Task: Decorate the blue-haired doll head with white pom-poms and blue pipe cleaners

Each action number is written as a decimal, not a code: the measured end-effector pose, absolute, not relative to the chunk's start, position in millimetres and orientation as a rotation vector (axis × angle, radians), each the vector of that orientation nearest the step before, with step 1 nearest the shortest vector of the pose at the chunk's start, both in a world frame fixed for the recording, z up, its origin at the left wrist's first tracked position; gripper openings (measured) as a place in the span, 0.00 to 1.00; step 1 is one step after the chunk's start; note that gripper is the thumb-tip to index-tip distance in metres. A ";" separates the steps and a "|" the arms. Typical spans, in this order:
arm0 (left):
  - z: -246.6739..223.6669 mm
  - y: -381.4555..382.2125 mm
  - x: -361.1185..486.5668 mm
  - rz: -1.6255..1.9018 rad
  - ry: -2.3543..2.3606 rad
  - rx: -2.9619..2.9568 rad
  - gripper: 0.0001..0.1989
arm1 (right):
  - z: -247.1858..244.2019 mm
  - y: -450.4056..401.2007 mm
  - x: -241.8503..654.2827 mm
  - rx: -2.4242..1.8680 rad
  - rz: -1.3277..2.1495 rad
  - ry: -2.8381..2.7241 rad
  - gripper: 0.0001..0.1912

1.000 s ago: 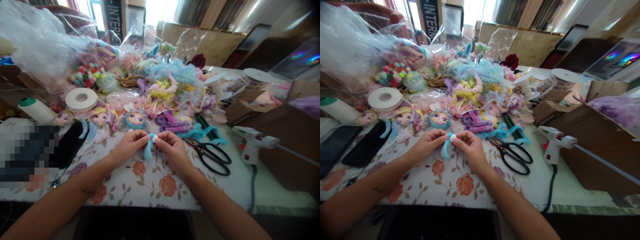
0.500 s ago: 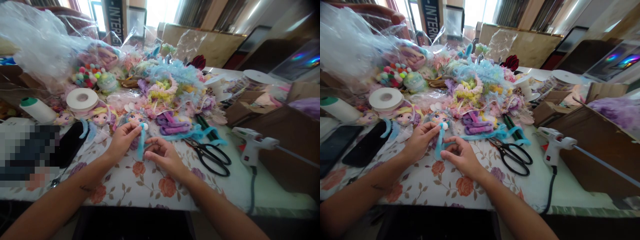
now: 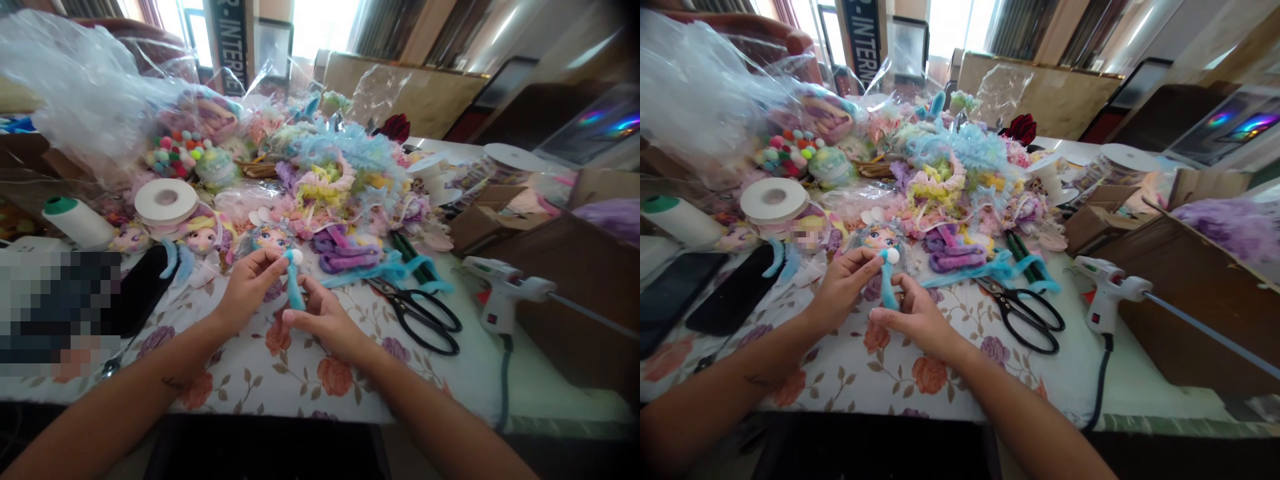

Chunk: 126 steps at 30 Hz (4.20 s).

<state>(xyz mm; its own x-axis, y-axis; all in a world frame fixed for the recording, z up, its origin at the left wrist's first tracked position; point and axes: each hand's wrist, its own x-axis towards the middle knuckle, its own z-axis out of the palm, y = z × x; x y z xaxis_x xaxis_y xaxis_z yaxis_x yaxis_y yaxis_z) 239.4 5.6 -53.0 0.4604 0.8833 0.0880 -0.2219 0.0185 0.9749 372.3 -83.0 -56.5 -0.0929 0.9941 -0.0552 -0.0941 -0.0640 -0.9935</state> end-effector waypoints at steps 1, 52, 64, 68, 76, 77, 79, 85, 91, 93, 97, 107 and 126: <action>-53.0 6.4 239.7 0.975 0.682 1.248 0.12 | -55.1 -84.0 373.7 -1.216 1.278 -1.245 0.16; -59.8 31.2 235.4 0.754 0.675 0.942 0.13 | -45.6 -179.0 608.3 -2.484 -0.049 -0.418 0.14; -53.6 38.5 230.6 0.837 0.662 0.974 0.11 | -17.5 -117.0 443.2 -1.349 0.835 -1.033 0.11; -56.0 39.7 231.2 0.864 0.640 0.961 0.11 | -27.8 -107.3 419.2 -1.373 0.963 -1.044 0.09; -60.2 36.2 233.5 0.878 0.639 0.974 0.11 | -53.8 -122.5 418.5 -1.523 0.973 -1.084 0.13; -59.7 35.4 233.8 0.883 0.651 0.976 0.11 | -55.6 -123.3 419.1 -1.551 0.981 -1.099 0.14; -57.9 33.8 234.3 0.890 0.676 0.987 0.12 | -58.1 -124.3 419.8 -1.597 0.985 -1.135 0.16; -51.4 28.1 235.8 0.895 0.758 1.066 0.13 | -59.8 -126.6 420.2 -1.680 0.940 -1.193 0.19; -52.1 26.3 235.6 0.928 0.753 1.130 0.13 | -55.9 -128.8 417.6 -1.778 0.911 -1.171 0.19; -52.2 26.2 235.6 0.930 0.751 1.140 0.13 | -55.6 -128.7 417.2 -1.776 0.909 -1.174 0.19; -52.3 26.2 235.6 0.926 0.750 1.137 0.12 | -58.5 -128.0 417.8 -1.745 0.896 -1.201 0.19; -53.1 26.5 235.1 0.927 0.732 1.154 0.13 | -60.2 -127.2 417.4 -1.730 0.853 -1.213 0.20; -56.6 26.3 235.3 0.881 0.714 1.102 0.13 | -61.5 -126.8 418.4 -1.735 0.864 -1.197 0.21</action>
<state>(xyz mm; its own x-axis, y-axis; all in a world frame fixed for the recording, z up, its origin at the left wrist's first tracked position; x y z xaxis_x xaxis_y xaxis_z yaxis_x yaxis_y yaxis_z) 235.3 26.3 -56.6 0.4802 0.8752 -0.0592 -0.2388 0.1954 0.9512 418.4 -126.8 -61.5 0.3074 0.9485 -0.0767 0.3716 -0.1939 -0.9079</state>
